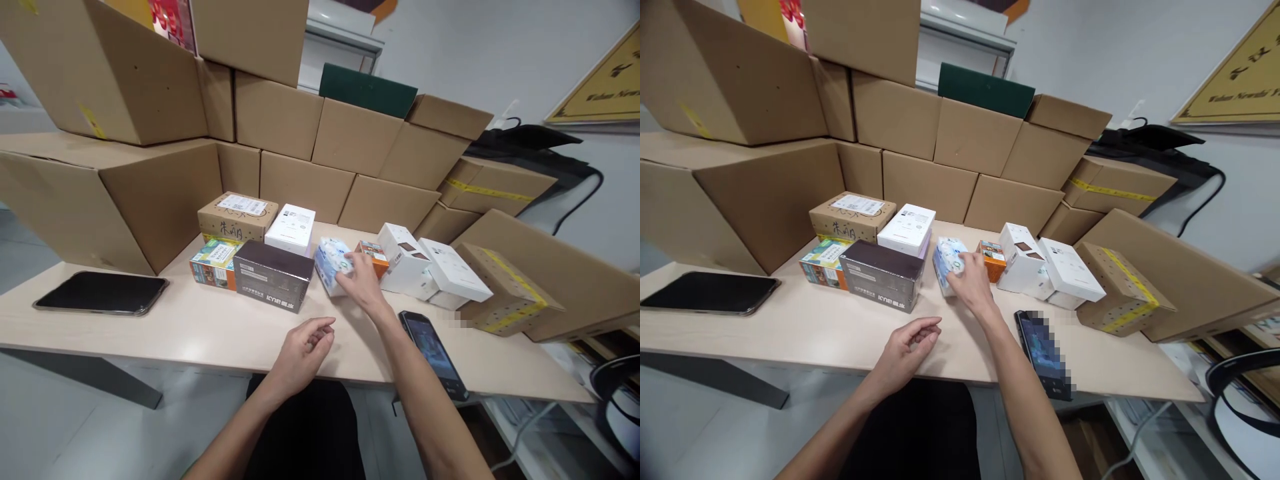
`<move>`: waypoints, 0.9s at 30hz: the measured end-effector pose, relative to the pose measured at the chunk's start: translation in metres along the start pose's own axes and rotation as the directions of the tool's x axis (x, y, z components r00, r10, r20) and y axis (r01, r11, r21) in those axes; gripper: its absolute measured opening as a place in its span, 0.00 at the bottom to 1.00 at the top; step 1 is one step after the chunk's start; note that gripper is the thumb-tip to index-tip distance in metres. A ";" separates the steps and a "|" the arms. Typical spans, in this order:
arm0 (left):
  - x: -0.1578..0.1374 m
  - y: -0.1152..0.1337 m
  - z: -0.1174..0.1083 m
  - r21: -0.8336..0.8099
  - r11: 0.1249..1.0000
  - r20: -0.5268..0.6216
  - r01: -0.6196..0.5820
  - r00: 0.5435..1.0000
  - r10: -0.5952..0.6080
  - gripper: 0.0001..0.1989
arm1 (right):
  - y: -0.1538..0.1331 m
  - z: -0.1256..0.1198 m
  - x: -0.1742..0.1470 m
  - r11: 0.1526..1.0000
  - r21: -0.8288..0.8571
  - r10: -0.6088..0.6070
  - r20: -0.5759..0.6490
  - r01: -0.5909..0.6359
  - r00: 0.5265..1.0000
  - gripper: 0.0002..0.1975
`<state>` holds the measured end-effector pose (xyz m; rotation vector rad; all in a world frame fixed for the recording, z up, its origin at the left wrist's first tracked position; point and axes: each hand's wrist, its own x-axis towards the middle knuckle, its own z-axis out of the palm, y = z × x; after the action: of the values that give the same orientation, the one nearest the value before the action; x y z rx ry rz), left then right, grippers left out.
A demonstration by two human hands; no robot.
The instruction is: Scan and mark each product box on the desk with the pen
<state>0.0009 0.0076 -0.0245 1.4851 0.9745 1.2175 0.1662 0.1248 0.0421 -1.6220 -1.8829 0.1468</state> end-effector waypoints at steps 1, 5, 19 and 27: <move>0.000 -0.001 0.000 -0.001 1.000 -0.015 -0.013 1.000 0.013 0.16 | 0.006 -0.010 -0.013 0.999 0.037 0.007 -0.019 -0.006 1.000 0.22; 0.001 -0.007 0.001 0.039 0.995 -0.148 -0.093 0.984 0.098 0.18 | 0.033 -0.047 -0.079 0.985 0.168 0.035 -0.069 -0.023 0.997 0.19; 0.000 -0.011 0.008 0.375 0.906 -0.117 -0.197 0.959 0.257 0.29 | 0.056 -0.023 -0.179 0.777 0.604 0.249 -0.041 -0.174 0.968 0.46; -0.008 -0.004 0.004 0.313 0.903 -0.215 -0.294 0.904 0.369 0.24 | 0.036 -0.021 -0.156 0.707 0.635 0.459 -0.077 -0.311 0.885 0.36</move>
<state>0.0036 -0.0004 -0.0301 1.7905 1.1353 1.6184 0.2128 -0.0173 -0.0197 -1.4610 -1.1131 0.6515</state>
